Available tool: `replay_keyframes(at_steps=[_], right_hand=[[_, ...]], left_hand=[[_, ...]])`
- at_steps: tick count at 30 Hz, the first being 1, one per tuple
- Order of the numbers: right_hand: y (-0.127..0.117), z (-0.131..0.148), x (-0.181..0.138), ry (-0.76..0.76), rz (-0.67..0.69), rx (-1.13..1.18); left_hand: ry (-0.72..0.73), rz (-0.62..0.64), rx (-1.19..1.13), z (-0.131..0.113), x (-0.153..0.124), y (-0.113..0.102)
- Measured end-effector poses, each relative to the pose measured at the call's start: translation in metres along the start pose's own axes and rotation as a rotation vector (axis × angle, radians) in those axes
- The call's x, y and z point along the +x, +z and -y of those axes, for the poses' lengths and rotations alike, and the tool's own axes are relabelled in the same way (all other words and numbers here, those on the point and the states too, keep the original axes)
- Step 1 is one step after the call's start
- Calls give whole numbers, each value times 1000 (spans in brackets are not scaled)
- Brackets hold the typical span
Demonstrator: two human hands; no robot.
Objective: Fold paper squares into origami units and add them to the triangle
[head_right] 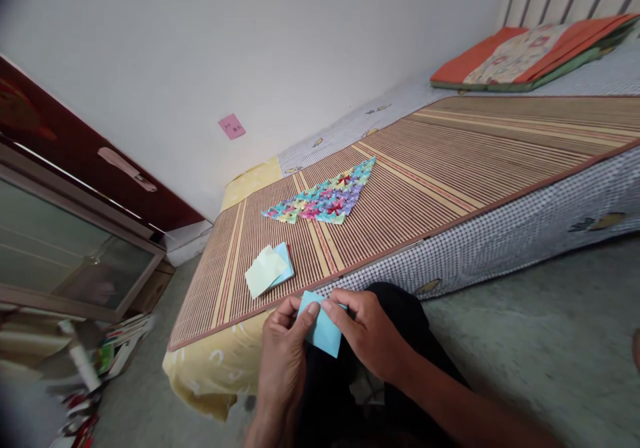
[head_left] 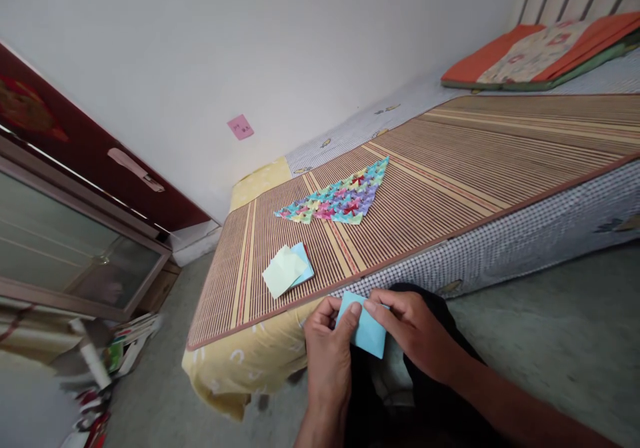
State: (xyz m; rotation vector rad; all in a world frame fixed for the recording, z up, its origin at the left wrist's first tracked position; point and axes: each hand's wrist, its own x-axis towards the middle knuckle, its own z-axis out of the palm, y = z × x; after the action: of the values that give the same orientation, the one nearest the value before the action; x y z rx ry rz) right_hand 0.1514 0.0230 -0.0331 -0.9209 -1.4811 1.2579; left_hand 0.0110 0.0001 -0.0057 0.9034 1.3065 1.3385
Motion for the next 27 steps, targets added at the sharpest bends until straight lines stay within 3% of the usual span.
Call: replay_keyframes(at_steps=[8,17,21,27], right_hand=[[-4,-3,-2,46,13,76],[-4,2,-1,47,37,91],[-5,3,-1,16,90,60],[-13,-6,-7,85,224,53]], left_hand=[[-28,29,-102,4,-3,2],[10,-15,-56,-2,-7,6],[19,-18,-50,0,-7,3],[42,-89,-75,3,1,-8]])
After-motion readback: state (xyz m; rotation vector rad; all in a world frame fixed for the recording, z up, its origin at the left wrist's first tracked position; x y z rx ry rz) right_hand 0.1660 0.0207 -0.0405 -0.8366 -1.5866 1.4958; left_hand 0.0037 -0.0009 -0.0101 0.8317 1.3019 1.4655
